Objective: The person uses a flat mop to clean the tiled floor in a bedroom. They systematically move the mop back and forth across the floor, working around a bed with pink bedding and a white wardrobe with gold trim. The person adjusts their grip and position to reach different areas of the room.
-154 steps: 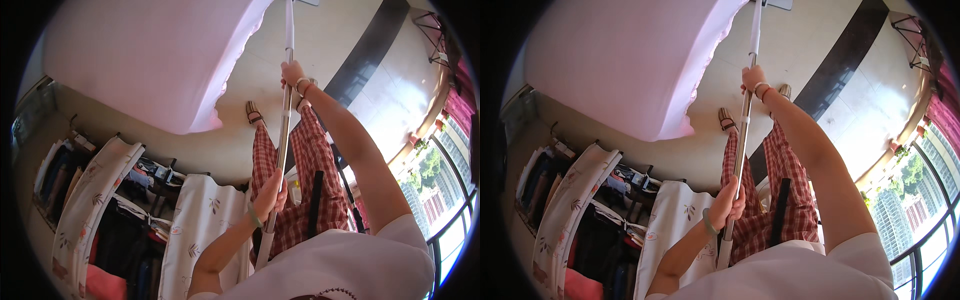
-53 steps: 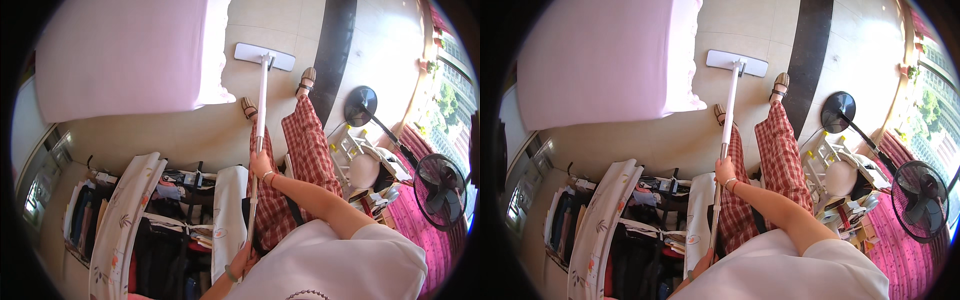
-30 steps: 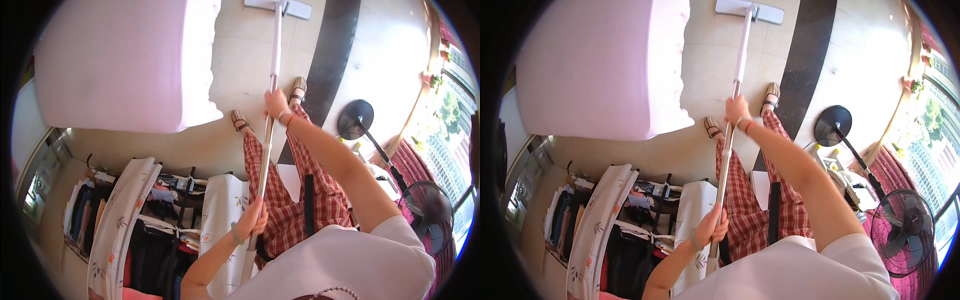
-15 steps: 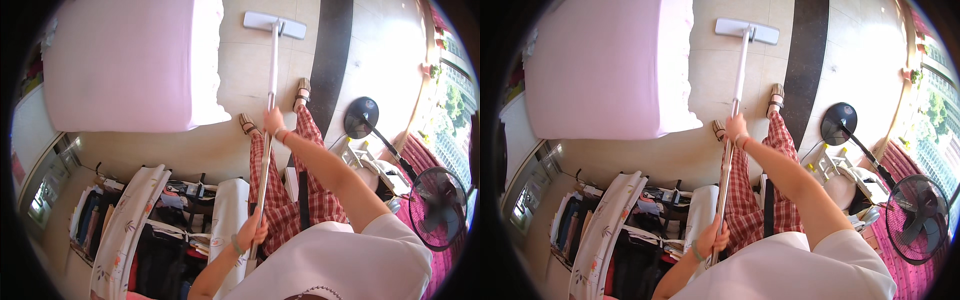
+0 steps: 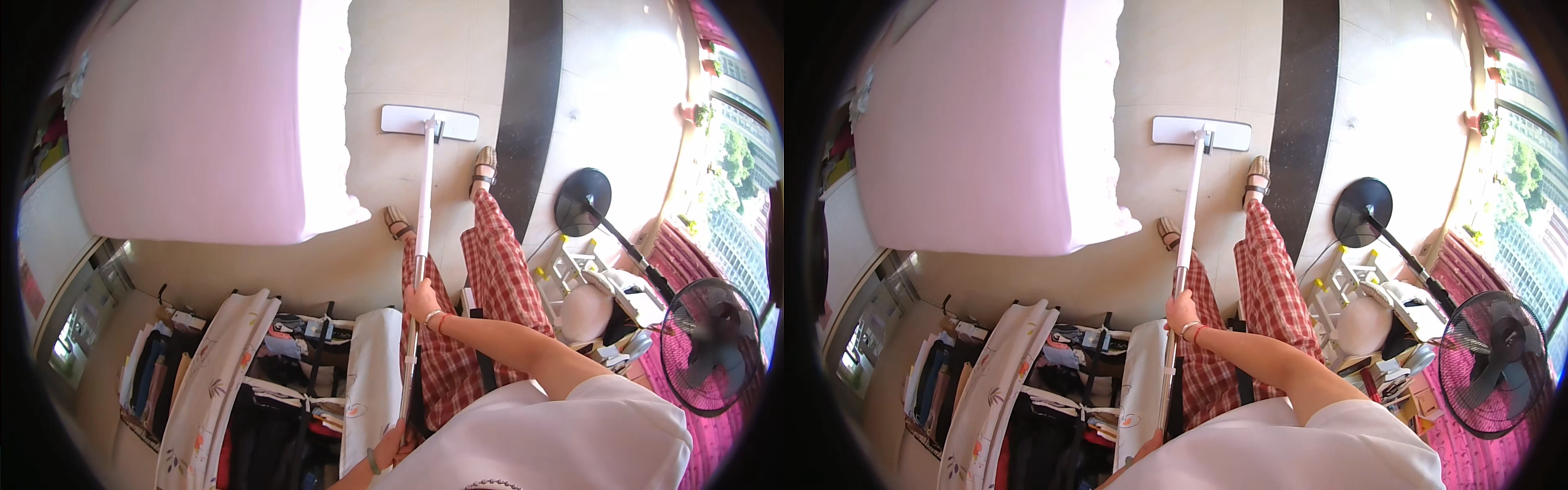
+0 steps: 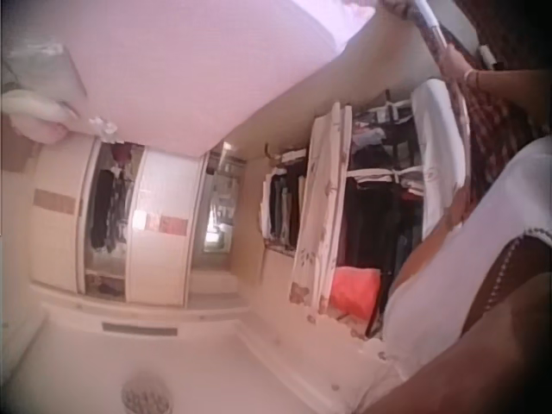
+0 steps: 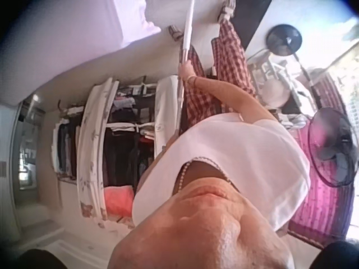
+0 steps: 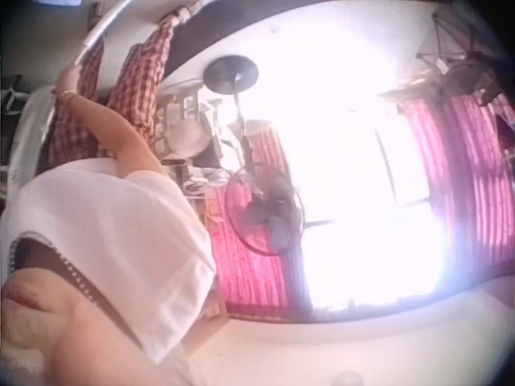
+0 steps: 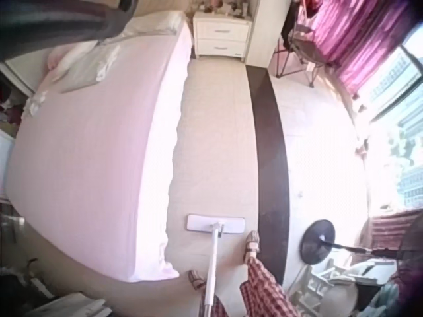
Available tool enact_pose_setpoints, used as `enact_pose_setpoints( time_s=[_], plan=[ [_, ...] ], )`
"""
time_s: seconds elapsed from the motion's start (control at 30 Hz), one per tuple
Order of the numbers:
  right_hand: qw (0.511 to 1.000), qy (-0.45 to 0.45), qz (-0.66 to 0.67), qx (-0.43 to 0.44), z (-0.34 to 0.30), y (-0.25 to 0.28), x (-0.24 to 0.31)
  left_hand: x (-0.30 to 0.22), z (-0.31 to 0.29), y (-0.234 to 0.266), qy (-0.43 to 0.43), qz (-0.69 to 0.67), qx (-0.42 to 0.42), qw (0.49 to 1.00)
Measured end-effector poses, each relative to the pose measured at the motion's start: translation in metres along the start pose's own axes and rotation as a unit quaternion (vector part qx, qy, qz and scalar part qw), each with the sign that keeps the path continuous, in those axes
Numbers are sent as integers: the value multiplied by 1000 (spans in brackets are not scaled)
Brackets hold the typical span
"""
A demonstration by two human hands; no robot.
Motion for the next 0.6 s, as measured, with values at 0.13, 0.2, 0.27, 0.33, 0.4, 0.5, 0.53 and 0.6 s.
enact_pose_setpoints(
  time_s=[0.13,0.2,0.27,0.33,0.4,0.5,0.53,0.6],
  plan=[
    [997,29,70,-21,55,55,75,-57,49,-22,57,-56,53,995],
    [995,65,64,-49,89,99,135,-119,81,-58,51,-87,103,990],
    [992,87,71,-59,118,143,193,-175,112,-93,17,-66,121,990],
    [990,89,86,-64,146,194,250,-229,143,-131,-11,-43,138,989],
    [990,70,89,-83,171,257,301,-280,178,-176,-30,-16,160,987],
    [989,59,79,-106,197,337,355,-338,218,-237,-42,31,183,982],
    [987,53,96,-121,205,358,365,-352,229,-254,-39,39,184,981],
    [986,44,94,-134,222,392,376,-370,240,-283,-38,55,181,981]
  ],
)
Point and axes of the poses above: each hand's wrist, its own z-axis towards the middle knuckle, its own y-axis out of the back of the hand, x = y × z, the point moved 5 cm from there along z, towards the middle knuckle, and after that the axes turned 9 degrees about -y, right-handed, at the moved point
